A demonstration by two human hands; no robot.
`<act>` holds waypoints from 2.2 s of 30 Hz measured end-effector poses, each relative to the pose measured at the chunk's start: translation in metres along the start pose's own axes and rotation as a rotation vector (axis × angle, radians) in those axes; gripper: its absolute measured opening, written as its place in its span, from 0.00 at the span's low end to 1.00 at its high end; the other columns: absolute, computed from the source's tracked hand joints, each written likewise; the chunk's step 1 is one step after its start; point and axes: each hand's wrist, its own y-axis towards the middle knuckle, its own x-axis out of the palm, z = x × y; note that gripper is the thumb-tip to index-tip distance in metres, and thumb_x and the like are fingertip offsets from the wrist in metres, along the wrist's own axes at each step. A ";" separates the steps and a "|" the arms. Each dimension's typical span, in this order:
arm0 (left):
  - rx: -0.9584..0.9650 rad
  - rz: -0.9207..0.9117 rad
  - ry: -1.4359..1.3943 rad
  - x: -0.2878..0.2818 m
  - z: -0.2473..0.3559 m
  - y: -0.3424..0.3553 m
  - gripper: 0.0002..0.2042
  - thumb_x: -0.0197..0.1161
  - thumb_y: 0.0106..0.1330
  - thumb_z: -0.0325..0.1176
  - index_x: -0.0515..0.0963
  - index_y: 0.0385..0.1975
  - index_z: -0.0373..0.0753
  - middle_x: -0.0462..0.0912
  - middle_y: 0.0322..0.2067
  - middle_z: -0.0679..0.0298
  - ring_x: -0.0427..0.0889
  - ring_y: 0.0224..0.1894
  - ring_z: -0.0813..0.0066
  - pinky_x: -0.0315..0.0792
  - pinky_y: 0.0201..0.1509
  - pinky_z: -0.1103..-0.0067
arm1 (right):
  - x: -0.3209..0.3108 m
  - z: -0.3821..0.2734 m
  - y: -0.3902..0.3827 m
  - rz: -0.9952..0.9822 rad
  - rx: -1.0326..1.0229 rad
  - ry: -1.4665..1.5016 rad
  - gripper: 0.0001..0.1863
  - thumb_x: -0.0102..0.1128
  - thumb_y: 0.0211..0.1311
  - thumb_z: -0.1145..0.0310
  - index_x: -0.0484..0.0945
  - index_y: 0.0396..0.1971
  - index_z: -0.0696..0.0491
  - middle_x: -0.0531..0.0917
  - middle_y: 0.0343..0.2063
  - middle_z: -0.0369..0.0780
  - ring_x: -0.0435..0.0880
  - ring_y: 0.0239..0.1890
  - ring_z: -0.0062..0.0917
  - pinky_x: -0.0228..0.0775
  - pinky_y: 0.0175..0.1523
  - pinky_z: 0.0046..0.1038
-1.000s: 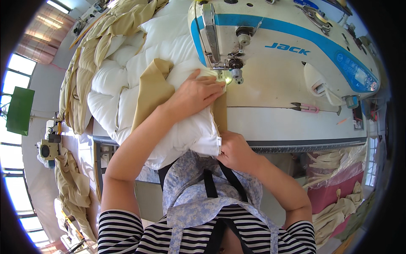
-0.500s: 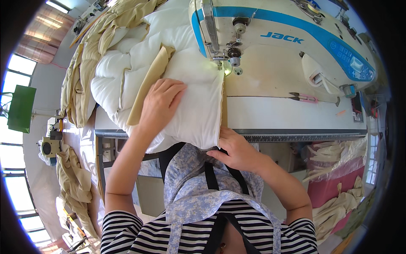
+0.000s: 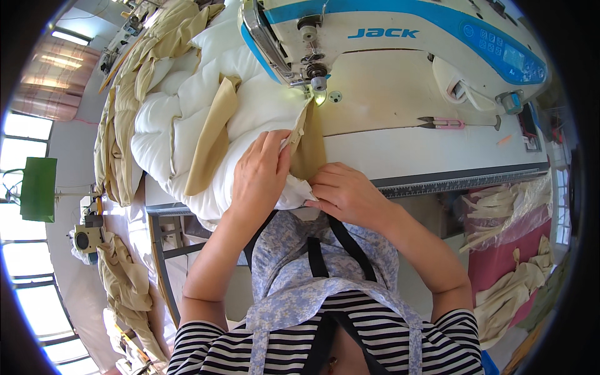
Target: The person sews a beige puffer jacket using a sewing machine, aligning the fabric edges and guiding the material under the needle. They periodically adjust the jacket to maintain alignment and continue stitching along the seams.
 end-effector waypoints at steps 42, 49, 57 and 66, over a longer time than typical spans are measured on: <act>-0.531 -0.326 -1.076 -0.017 0.025 -0.064 0.11 0.48 0.78 0.33 0.76 0.46 0.32 0.79 0.30 0.61 0.79 0.26 0.77 0.74 0.28 0.80 | -0.008 -0.006 0.026 0.120 0.607 0.514 0.13 0.64 0.66 0.64 0.82 0.40 0.60 0.81 0.31 0.38 0.79 0.32 0.26 0.70 0.40 0.28; -0.751 0.170 -1.790 0.031 -0.014 -0.085 0.15 0.47 0.77 0.32 0.67 0.56 0.30 0.80 0.42 0.55 0.82 0.41 0.67 0.79 0.47 0.72 | -0.005 -0.011 0.022 0.264 0.642 0.870 0.15 0.60 0.71 0.62 0.83 0.45 0.59 0.82 0.35 0.31 0.75 0.40 0.12 0.67 0.45 0.19; -0.443 0.523 -1.745 0.035 -0.005 -0.073 0.13 0.50 0.74 0.25 0.70 0.55 0.28 0.79 0.50 0.55 0.79 0.52 0.66 0.74 0.61 0.70 | -0.015 -0.006 0.028 0.181 0.673 0.696 0.17 0.62 0.69 0.60 0.82 0.44 0.61 0.80 0.30 0.29 0.69 0.31 0.08 0.61 0.35 0.18; -0.722 0.114 -2.076 0.039 -0.026 -0.067 0.09 0.48 0.75 0.27 0.74 0.47 0.33 0.83 0.44 0.56 0.83 0.44 0.71 0.81 0.49 0.75 | -0.005 -0.006 0.022 0.246 0.669 0.952 0.16 0.59 0.71 0.62 0.81 0.46 0.60 0.79 0.28 0.27 0.68 0.29 0.08 0.60 0.33 0.16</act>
